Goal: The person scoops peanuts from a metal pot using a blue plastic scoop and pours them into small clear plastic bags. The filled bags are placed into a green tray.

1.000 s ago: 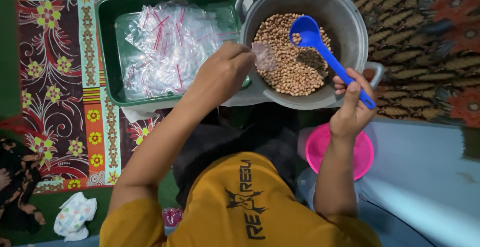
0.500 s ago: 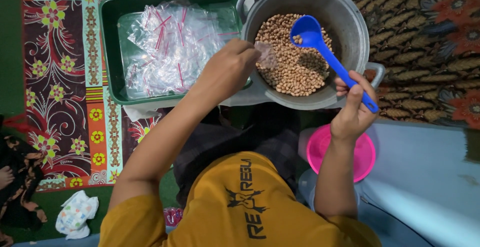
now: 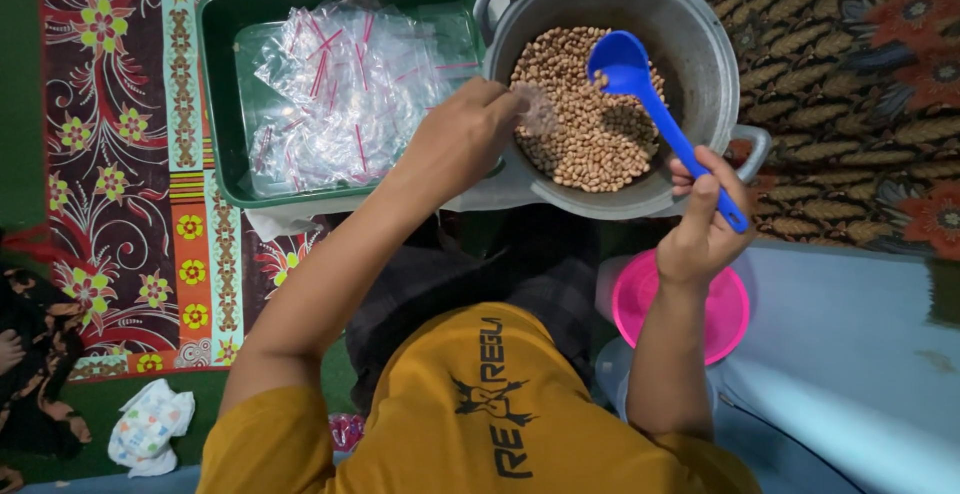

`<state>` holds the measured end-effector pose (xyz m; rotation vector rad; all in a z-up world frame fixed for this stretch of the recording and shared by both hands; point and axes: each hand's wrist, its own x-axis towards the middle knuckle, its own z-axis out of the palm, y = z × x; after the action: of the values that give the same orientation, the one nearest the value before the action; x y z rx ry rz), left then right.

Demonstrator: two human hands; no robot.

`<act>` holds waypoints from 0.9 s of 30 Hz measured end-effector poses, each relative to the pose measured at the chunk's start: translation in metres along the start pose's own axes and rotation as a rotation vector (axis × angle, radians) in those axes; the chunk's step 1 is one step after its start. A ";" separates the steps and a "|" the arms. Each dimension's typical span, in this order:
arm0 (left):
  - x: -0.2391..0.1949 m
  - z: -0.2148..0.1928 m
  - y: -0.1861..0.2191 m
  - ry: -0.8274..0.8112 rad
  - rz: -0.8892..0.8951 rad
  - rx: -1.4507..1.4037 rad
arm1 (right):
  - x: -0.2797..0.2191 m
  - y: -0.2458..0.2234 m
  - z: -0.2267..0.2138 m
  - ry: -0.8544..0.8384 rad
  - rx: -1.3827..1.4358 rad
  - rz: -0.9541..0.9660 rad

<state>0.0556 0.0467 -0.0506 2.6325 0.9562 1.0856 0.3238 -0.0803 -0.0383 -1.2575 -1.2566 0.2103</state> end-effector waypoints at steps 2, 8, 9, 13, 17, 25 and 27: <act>0.000 -0.002 0.001 -0.004 -0.001 -0.005 | 0.000 0.001 0.001 0.001 0.012 0.008; 0.004 -0.008 0.005 -0.038 -0.018 -0.005 | -0.001 0.005 0.000 0.013 0.052 0.061; 0.005 -0.010 0.007 -0.052 -0.036 -0.018 | -0.001 0.006 -0.001 0.020 0.087 0.087; 0.006 -0.003 0.006 -0.079 -0.145 -0.030 | -0.005 0.001 0.000 0.047 0.130 0.131; 0.009 -0.001 0.006 -0.107 -0.191 -0.051 | -0.012 -0.015 0.005 0.024 0.146 0.081; 0.022 -0.017 0.015 -0.164 -0.247 -0.082 | -0.003 -0.049 0.018 -0.171 -0.058 -0.397; 0.025 -0.021 0.017 -0.261 -0.326 -0.206 | -0.009 -0.047 0.016 -0.146 -0.129 -0.301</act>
<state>0.0633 0.0467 -0.0144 2.2776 1.0985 0.7033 0.2851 -0.0958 -0.0100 -1.1591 -1.5883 0.0029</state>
